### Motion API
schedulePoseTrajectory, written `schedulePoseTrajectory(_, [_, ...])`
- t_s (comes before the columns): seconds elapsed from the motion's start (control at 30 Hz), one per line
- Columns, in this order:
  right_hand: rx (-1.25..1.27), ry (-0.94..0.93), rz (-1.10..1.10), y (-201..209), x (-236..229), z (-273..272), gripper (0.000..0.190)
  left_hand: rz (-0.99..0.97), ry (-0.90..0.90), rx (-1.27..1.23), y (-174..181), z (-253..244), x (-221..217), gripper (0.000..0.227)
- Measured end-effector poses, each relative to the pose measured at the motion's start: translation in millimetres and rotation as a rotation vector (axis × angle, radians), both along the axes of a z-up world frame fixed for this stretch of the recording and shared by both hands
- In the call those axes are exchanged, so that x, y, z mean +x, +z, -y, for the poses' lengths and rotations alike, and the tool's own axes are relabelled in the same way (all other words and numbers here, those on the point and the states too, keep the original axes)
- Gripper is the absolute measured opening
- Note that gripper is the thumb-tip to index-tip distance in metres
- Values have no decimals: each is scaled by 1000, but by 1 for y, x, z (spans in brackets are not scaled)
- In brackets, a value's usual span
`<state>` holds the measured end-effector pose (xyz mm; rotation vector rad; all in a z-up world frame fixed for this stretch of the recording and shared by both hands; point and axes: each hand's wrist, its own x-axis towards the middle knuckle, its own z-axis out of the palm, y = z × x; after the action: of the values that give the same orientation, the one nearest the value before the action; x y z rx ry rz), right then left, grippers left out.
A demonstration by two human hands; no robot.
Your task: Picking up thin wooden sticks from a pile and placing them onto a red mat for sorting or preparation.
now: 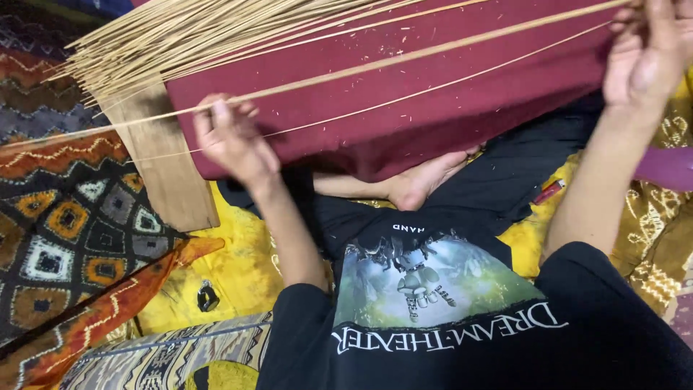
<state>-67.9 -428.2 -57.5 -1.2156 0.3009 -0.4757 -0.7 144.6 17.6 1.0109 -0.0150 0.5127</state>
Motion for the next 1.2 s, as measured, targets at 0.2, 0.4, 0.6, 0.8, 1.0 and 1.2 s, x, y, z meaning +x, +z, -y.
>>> schedulePoseTrajectory(0.2, [-58,-24,-178,-19,-31,31,11,-262,133,277,-11,-81,-49,16])
schedulePoseTrajectory(0.4, [-311,-44,-233,-16,-26,19,17,-621,165,644,-4,-87,-69,45])
schedulePoseTrajectory(0.6, [-653,-184,-403,-75,-31,78,48,-230,307,1051,6,-47,-64,13])
schedulePoseTrajectory(0.8, [-1356,352,-3,80,-35,-49,53,-16,-146,1372,44,23,-55,28])
schedulePoseTrajectory(1.0, [-1476,332,-9,77,-35,-46,30,71,-204,1504,41,25,-44,18])
schedulePoseTrajectory(1.2, [-1616,259,-86,43,-42,-7,12,139,-228,1505,38,36,-45,15])
